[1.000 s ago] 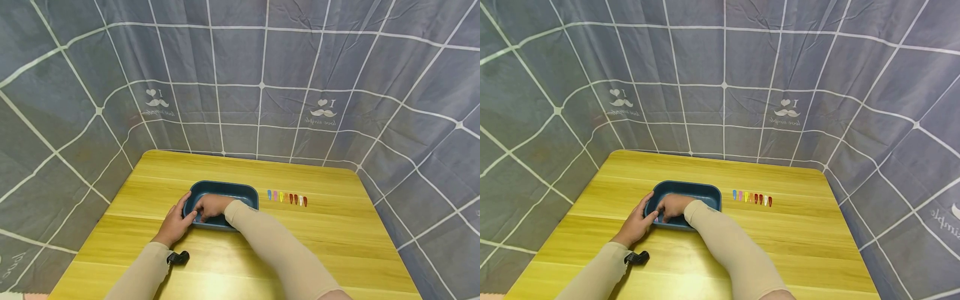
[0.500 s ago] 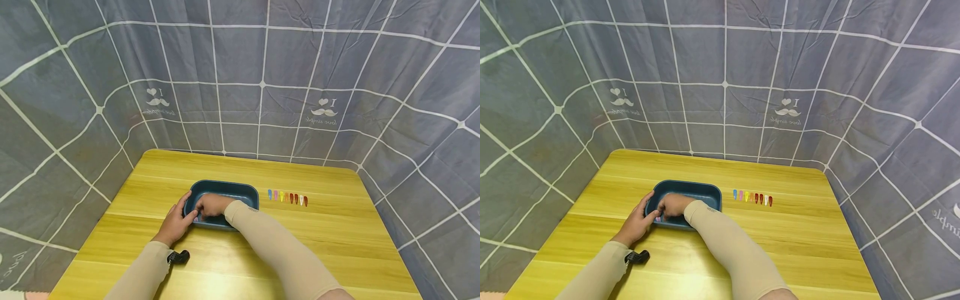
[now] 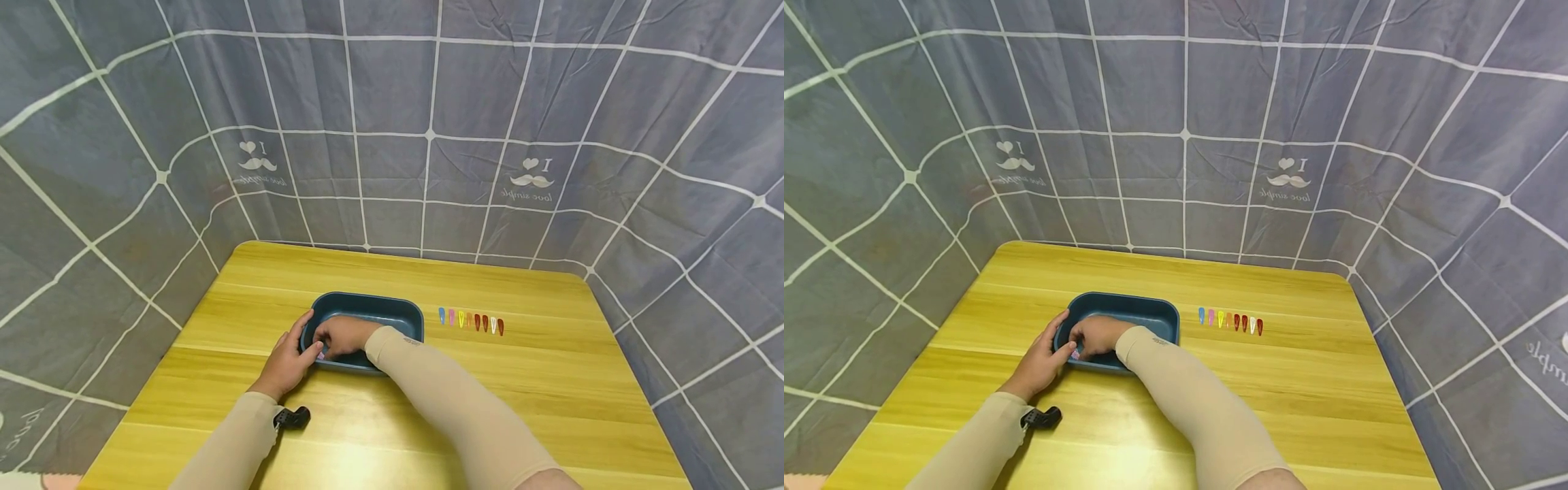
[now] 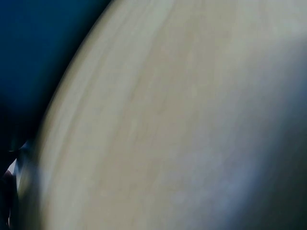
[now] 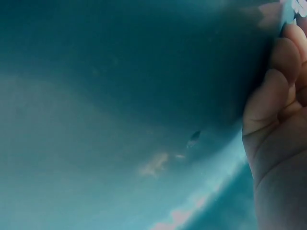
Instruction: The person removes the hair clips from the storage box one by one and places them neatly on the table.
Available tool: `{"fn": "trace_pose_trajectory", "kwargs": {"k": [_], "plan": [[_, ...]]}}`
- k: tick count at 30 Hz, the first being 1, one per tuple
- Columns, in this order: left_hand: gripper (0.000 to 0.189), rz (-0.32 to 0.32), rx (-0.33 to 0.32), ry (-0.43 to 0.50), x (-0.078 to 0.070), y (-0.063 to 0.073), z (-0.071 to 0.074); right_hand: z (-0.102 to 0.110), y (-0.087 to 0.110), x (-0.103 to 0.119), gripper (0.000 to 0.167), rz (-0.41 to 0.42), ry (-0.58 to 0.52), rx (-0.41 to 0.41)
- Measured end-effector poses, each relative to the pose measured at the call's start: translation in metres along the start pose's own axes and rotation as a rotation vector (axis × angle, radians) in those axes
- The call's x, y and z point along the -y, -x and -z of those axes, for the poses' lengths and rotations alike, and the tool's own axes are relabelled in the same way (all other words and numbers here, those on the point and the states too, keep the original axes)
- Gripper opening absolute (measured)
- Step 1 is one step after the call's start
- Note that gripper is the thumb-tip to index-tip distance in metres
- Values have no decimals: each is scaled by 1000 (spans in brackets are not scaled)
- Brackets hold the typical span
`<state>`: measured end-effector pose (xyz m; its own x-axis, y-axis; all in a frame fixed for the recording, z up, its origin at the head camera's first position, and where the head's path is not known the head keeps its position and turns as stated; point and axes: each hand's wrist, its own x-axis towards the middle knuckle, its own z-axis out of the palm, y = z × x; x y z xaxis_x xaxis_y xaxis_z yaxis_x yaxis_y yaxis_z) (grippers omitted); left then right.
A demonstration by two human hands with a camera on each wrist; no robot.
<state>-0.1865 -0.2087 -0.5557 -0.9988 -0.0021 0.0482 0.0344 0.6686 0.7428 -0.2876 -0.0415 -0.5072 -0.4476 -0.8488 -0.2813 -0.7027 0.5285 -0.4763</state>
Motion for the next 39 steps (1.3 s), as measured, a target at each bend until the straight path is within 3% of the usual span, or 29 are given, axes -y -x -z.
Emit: {"fn": "trace_pose_trajectory", "kwargs": {"k": [14,21,33,39], "plan": [[71,-2,7,-4,-2,1,1,-4,-4,-7,2,-32,-47,-35],[73,-2,0,-8,-3,1,1,-2,-4,-12,11,-52,-112,-66],[73,-2,6,-5,-1,1,1,3,-1,-18,35,-79,-106,-143],[73,14,23,0,0,0,2,4,2,-23,20,-141,-199,-185]]}}
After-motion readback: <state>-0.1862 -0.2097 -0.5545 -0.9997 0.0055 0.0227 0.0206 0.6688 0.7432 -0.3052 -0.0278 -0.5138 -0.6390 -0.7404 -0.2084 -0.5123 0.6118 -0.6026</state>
